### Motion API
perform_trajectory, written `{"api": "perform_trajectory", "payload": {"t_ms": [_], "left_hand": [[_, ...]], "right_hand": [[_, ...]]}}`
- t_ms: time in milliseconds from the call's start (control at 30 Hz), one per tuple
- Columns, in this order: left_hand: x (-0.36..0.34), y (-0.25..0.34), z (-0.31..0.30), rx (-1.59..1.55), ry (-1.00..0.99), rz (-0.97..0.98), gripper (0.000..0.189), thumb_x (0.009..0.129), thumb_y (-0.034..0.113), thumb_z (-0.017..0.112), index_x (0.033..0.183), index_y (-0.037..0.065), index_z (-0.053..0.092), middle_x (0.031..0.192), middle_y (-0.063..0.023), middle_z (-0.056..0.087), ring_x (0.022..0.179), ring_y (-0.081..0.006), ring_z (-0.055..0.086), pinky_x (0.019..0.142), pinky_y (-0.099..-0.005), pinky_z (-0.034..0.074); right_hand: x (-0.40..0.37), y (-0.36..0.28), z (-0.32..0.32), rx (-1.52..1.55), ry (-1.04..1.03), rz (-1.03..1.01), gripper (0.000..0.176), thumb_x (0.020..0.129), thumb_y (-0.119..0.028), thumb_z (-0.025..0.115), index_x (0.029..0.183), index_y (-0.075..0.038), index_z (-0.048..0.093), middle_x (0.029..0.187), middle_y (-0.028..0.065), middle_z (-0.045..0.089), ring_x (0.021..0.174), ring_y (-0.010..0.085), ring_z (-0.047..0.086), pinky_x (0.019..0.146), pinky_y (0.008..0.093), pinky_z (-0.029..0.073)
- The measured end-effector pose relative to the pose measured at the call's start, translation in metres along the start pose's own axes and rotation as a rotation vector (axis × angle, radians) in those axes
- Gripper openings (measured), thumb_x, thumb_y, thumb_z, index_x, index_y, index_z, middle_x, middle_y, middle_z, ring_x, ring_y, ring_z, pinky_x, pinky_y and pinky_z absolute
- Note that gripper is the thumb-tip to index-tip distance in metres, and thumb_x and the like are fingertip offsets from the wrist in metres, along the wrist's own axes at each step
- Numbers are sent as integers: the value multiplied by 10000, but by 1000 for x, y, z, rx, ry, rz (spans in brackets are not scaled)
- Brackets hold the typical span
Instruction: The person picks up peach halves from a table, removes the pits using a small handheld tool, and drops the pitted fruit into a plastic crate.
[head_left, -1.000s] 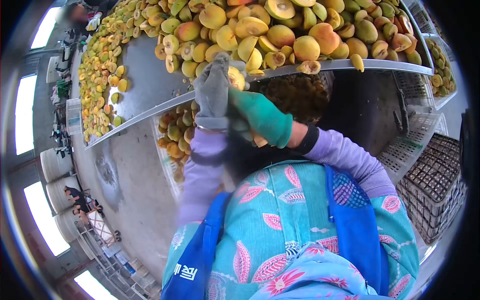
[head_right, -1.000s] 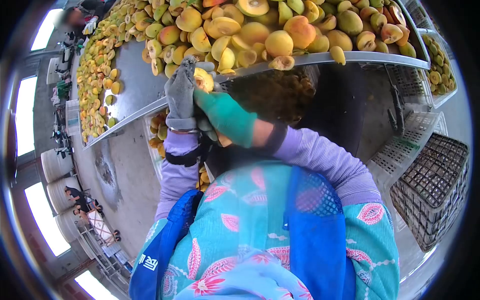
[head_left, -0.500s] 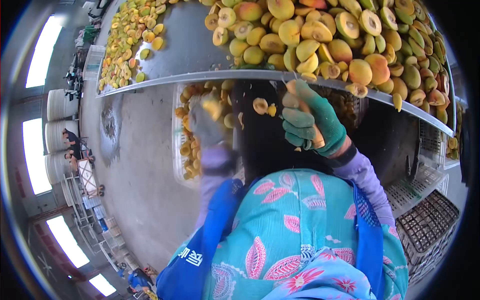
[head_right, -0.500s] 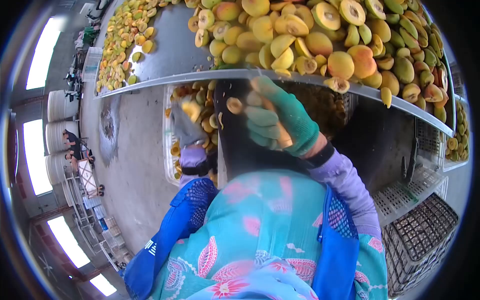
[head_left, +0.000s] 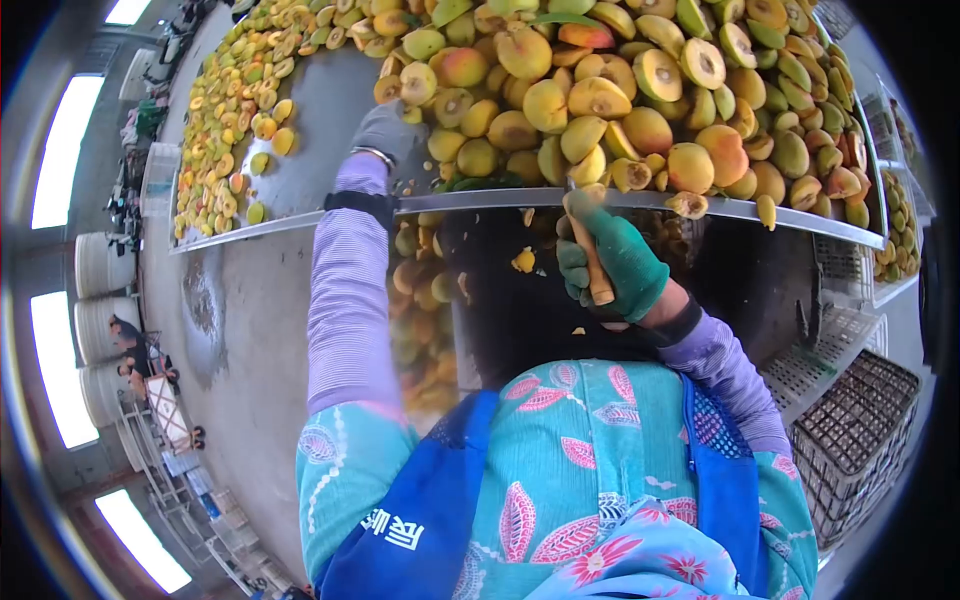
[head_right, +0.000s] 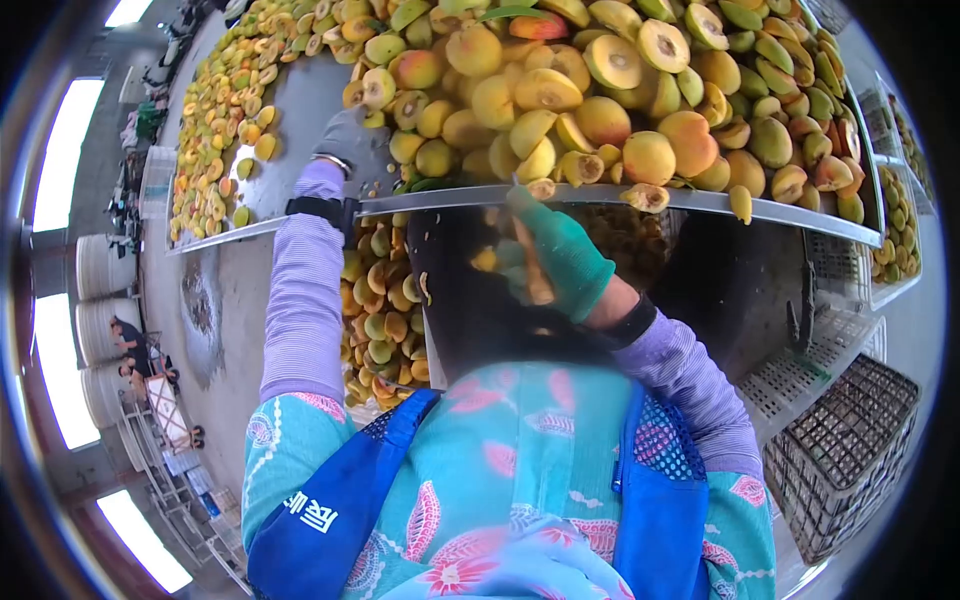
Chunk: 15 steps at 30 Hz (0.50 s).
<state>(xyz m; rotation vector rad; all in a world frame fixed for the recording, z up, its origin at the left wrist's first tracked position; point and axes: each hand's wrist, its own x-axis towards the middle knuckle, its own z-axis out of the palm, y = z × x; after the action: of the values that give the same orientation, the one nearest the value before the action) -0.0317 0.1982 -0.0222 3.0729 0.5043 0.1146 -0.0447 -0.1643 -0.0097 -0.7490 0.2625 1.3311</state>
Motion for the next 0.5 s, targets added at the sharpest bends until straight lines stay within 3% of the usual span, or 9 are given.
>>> {"api": "perform_trajectory", "payload": {"t_ms": [33, 133, 200, 267, 367, 400, 467, 500], "left_hand": [[3, 11, -9, 40, -177, -23, 383, 801, 292, 655, 1058, 10, 626, 1003, -189, 651, 961, -334, 618, 842, -389, 492], [-22, 4, -18, 164, -280, 206, 359, 803, 228, 646, 1077, -2, 612, 1001, -162, 656, 911, -280, 640, 790, -354, 512], [-65, 35, -42, -1057, -199, -489, 355, 824, 143, 612, 1139, -18, 574, 1040, -128, 636, 907, -209, 633, 743, -298, 515], [-107, 48, -42, -1537, -149, -92, 413, 855, 127, 608, 1225, -29, 511, 1083, -113, 602, 939, -172, 606, 732, -262, 503], [-139, 120, -62, -1667, -334, -59, 485, 890, 190, 602, 1293, -30, 445, 1096, -130, 599, 963, -209, 612, 762, -296, 515], [-141, 142, -54, -1819, -279, -56, 491, 893, 209, 594, 1298, -27, 448, 1122, -131, 596, 994, -211, 607, 798, -305, 509], [-141, 177, -43, -2117, -164, -51, 503, 899, 246, 577, 1308, -20, 455, 1172, -133, 589, 1056, -217, 596, 871, -322, 498], [-142, 180, -42, -1914, -149, -36, 460, 932, 244, 527, 1301, -24, 464, 1182, -137, 586, 1068, -228, 592, 915, -352, 483]], "right_hand": [[-3, -1, -2, -18, 30, -1, 376, 921, -494, 547, 900, -120, 509, 587, -37, 459, 420, 75, 419, 361, 212, 340], [-2, 7, 0, -187, 114, -140, 368, 930, -480, 544, 872, -117, 524, 590, -29, 475, 424, 72, 431, 356, 215, 338], [1, 7, 11, -320, 123, -243, 363, 939, -473, 531, 867, -117, 518, 600, -23, 481, 427, 75, 431, 362, 224, 339], [-7, 1, 26, -428, 101, -304, 359, 952, -469, 504, 875, -119, 496, 615, -17, 477, 429, 86, 418, 378, 239, 344], [16, -2, 26, -468, 62, -452, 368, 933, -445, 554, 922, -80, 509, 647, 7, 510, 460, 92, 471, 412, 254, 402], [27, 5, 21, -509, 72, -521, 372, 926, -437, 571, 937, -70, 511, 659, 16, 522, 470, 98, 487, 425, 261, 419], [44, 25, 10, -638, 98, -887, 392, 908, -426, 604, 966, -51, 506, 701, 45, 553, 516, 134, 536, 478, 301, 457], [45, 30, 2, -720, 129, -973, 405, 900, -424, 617, 975, -42, 503, 724, 63, 569, 546, 156, 559, 510, 321, 471]]}}
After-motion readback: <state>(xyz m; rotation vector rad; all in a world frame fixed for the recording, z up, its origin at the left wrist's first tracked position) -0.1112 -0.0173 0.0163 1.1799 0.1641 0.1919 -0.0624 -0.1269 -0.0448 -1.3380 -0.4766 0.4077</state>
